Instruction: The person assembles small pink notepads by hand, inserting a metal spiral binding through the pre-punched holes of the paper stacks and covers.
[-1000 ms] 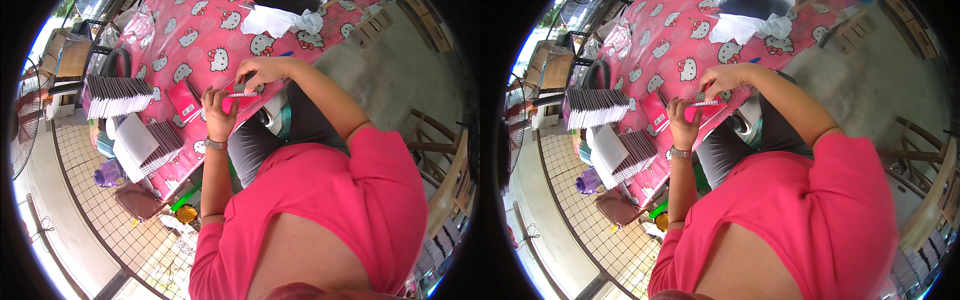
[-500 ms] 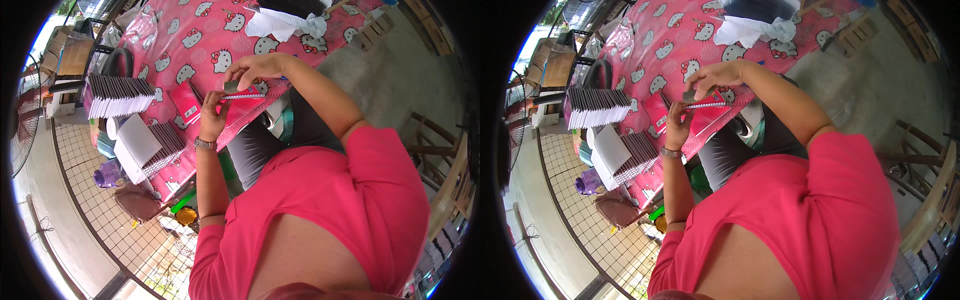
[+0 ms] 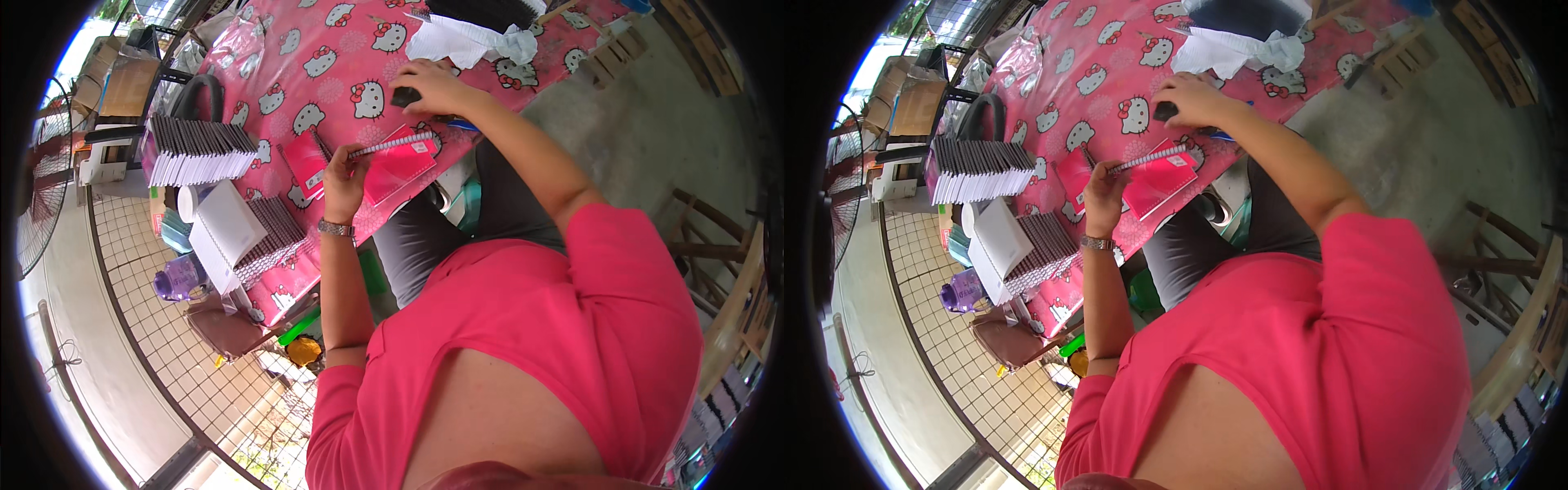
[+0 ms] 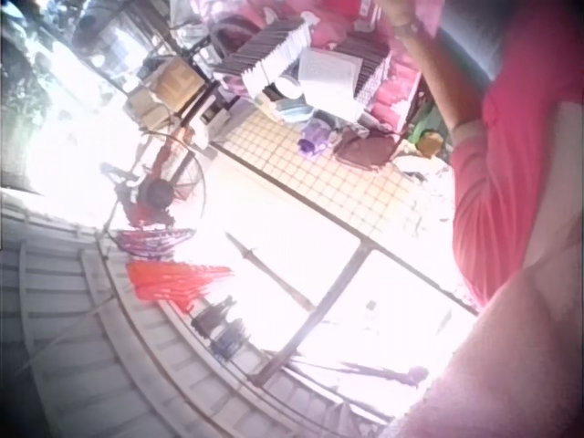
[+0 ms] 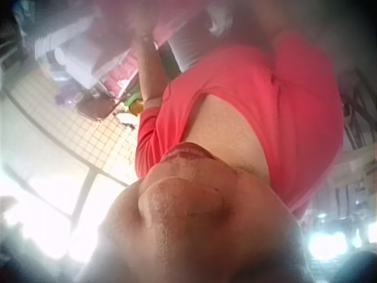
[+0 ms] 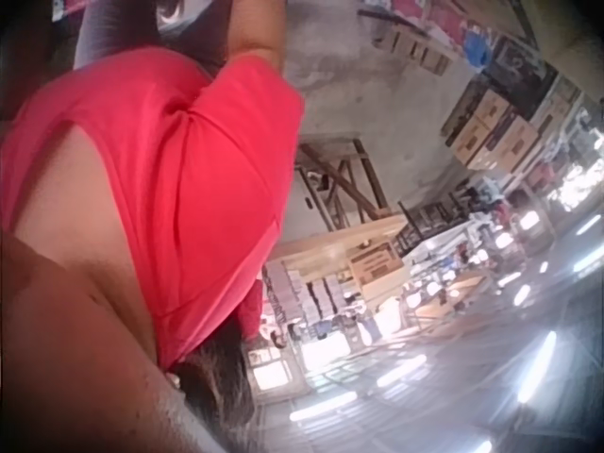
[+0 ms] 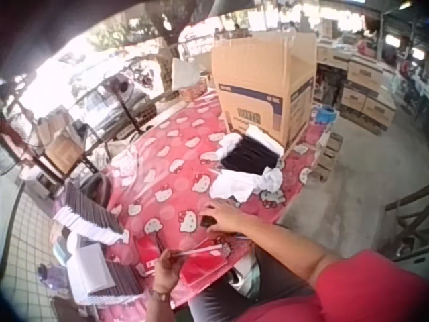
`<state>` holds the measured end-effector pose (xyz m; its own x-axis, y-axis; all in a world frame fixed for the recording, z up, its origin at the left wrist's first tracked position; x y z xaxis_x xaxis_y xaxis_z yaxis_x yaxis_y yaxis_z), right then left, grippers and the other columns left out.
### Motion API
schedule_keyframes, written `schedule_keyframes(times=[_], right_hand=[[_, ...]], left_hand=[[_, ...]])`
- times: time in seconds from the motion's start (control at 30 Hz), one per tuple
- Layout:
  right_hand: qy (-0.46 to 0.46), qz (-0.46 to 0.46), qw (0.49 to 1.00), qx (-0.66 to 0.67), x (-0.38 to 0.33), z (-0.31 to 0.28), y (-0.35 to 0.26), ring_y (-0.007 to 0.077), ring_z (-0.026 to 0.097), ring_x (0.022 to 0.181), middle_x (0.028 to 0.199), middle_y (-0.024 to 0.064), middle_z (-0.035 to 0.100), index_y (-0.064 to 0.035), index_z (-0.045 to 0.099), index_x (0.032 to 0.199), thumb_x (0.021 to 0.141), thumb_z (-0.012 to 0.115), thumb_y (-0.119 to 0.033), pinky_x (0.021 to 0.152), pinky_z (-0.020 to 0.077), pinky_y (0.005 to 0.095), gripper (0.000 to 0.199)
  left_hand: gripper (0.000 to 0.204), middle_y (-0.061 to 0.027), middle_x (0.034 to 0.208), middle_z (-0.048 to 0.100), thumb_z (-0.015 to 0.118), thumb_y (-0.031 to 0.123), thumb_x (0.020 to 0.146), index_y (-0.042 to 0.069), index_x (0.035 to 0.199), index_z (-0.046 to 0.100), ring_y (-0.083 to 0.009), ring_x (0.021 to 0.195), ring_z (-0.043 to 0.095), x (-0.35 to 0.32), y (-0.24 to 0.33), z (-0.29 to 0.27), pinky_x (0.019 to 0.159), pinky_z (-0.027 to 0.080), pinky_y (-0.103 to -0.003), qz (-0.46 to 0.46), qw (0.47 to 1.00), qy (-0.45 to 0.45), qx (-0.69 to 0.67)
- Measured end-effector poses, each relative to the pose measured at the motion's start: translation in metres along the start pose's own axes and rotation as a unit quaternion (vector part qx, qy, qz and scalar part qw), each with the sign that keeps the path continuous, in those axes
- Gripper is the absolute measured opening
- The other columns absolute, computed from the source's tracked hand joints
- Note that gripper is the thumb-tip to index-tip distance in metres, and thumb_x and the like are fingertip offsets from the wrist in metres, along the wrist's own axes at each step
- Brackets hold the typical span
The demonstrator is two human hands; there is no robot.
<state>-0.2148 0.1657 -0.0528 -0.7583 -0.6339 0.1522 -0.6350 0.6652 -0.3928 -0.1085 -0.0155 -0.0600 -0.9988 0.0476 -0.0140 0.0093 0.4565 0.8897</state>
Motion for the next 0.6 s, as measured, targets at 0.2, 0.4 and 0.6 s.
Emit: schedule_keyframes(times=[0.2, 0.4, 0.6], right_hand=[[0.138, 0.021, 0.989, -0.057, -0.103, 0.006, 0.017, 0.0395, 0.047, 0.126, 0.137, 0.018, 0.05, -0.0109, 0.052, 0.138, 0.084, 0.07, -0.038, 0.103, 0.0389, 0.0512, 0.063], [0.197, 0.089, 0.963, 0.159, -0.138, -0.016, -0.019, 0.0338, 0.054, 0.113, 0.119, 0.013, 0.058, -0.0092, 0.059, 0.129, 0.082, 0.072, -0.029, 0.099, 0.0408, 0.0488, 0.053], [0.172, -0.025, 0.973, 0.152, -0.087, -0.039, -0.123, 0.0295, 0.055, 0.108, 0.115, 0.0094, 0.058, -0.0101, 0.06, 0.129, 0.077, 0.077, -0.026, 0.095, 0.042, 0.0446, 0.057]], left_hand=[[0.019, -0.0074, 0.089, 0.067, 0.065, 0.007, 0.095, -0.006, 0.109, 0.063, -0.0148, 0.077, 0.068, -0.019, -0.018, -0.017, 0.069, 0.057, -0.026, -0.024, 0.975, 0.141, -0.169], [0.021, -0.0043, 0.085, 0.07, 0.07, 0.01, 0.092, -0.005, 0.106, 0.067, -0.012, 0.073, 0.069, -0.02, -0.008, -0.012, 0.065, 0.054, -0.023, 0.001, 0.966, 0.213, -0.144], [0.018, -0.0053, 0.085, 0.072, 0.069, 0.006, 0.092, -0.005, 0.106, 0.069, -0.008, 0.074, 0.066, -0.028, -0.002, -0.012, 0.065, 0.054, -0.024, 0.035, 0.958, 0.259, -0.12]])
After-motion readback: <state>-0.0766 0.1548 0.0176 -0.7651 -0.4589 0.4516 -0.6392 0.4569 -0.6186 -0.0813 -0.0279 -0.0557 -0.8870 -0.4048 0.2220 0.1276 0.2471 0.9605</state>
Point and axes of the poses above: each hand's wrist, its own x-axis towards the middle knuckle, its own z-axis out of the palm, y = z × x, the point moved 10 cm from there along x, towards the middle knuckle
